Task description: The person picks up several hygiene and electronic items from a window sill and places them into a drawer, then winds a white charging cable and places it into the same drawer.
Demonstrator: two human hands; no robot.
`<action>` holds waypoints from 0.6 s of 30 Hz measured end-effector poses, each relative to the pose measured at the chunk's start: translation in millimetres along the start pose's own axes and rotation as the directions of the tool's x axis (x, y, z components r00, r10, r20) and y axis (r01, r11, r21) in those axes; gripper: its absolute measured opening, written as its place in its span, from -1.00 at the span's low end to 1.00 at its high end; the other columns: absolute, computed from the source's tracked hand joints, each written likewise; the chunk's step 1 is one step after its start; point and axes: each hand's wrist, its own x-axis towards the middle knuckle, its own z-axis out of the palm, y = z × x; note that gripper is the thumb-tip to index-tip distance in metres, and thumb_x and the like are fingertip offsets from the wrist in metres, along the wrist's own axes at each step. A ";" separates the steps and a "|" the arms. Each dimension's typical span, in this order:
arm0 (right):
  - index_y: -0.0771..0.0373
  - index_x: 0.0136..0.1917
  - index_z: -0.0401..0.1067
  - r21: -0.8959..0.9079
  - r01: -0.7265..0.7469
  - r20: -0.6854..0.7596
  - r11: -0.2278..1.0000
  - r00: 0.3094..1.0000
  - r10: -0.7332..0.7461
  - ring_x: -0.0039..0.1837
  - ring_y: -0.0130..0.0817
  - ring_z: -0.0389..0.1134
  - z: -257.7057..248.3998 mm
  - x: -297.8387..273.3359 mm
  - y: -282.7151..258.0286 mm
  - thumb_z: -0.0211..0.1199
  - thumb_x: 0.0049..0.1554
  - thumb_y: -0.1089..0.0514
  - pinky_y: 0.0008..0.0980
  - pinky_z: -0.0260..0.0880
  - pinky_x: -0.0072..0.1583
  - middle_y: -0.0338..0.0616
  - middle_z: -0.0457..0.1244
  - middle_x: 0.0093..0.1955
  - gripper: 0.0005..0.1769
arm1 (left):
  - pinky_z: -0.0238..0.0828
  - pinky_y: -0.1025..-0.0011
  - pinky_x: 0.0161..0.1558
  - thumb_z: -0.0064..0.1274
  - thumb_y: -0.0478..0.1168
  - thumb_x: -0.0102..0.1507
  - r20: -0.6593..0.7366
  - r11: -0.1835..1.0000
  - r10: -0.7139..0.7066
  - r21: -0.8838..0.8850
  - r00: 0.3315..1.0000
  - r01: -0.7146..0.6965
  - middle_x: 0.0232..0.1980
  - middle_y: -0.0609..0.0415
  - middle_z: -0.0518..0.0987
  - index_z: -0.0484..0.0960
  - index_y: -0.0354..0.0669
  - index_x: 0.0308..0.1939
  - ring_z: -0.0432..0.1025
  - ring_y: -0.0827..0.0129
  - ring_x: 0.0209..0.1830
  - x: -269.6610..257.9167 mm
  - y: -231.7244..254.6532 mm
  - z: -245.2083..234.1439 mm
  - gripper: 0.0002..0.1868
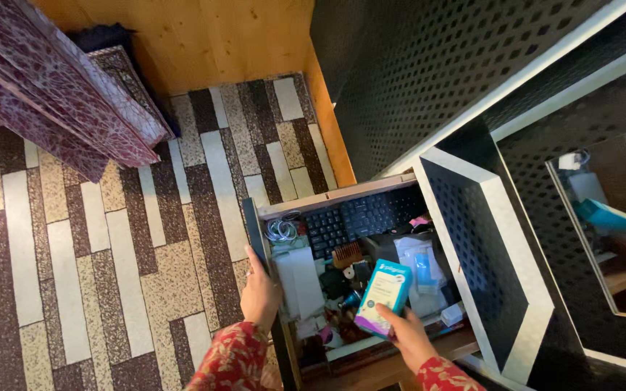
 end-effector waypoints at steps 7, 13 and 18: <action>0.28 0.26 0.45 -0.026 -0.043 -0.001 0.999 0.999 0.043 0.11 -0.29 0.47 11.4 -10.9 -0.9 0.42 0.01 0.10 -0.26 0.45 0.11 -0.08 0.44 0.14 -0.45 | 0.47 -0.07 -0.05 0.19 -0.21 0.07 -0.037 0.996 0.094 -0.004 0.995 -0.094 0.05 -0.40 0.55 -0.44 0.01 0.60 0.52 -0.32 -0.07 -1.0 -32.4 -33.4 0.26; 0.33 0.32 0.39 -0.116 -0.052 0.163 0.992 0.984 0.071 0.19 -0.27 0.46 84.0 -28.2 7.6 0.44 0.01 0.08 -0.30 0.41 0.20 -0.04 0.43 0.21 -0.36 | 0.48 -0.04 -0.05 0.16 -0.25 0.11 -0.058 0.996 0.078 0.048 0.995 -0.075 0.02 -0.38 0.57 -0.42 -0.02 0.63 0.53 -0.26 -0.07 7.3 -84.9 -64.7 0.23; 0.33 0.35 0.37 -0.347 0.040 0.185 0.937 0.982 0.027 0.23 -0.31 0.44 119.3 -23.7 20.8 0.47 0.01 0.01 -0.34 0.35 0.25 -0.04 0.42 0.23 -0.29 | 0.49 -0.02 -0.06 0.19 -0.29 0.05 -0.047 0.997 0.035 0.065 0.998 -0.031 0.04 -0.33 0.58 -0.40 0.07 0.63 0.53 -0.22 -0.05 6.9 -88.9 -65.7 0.27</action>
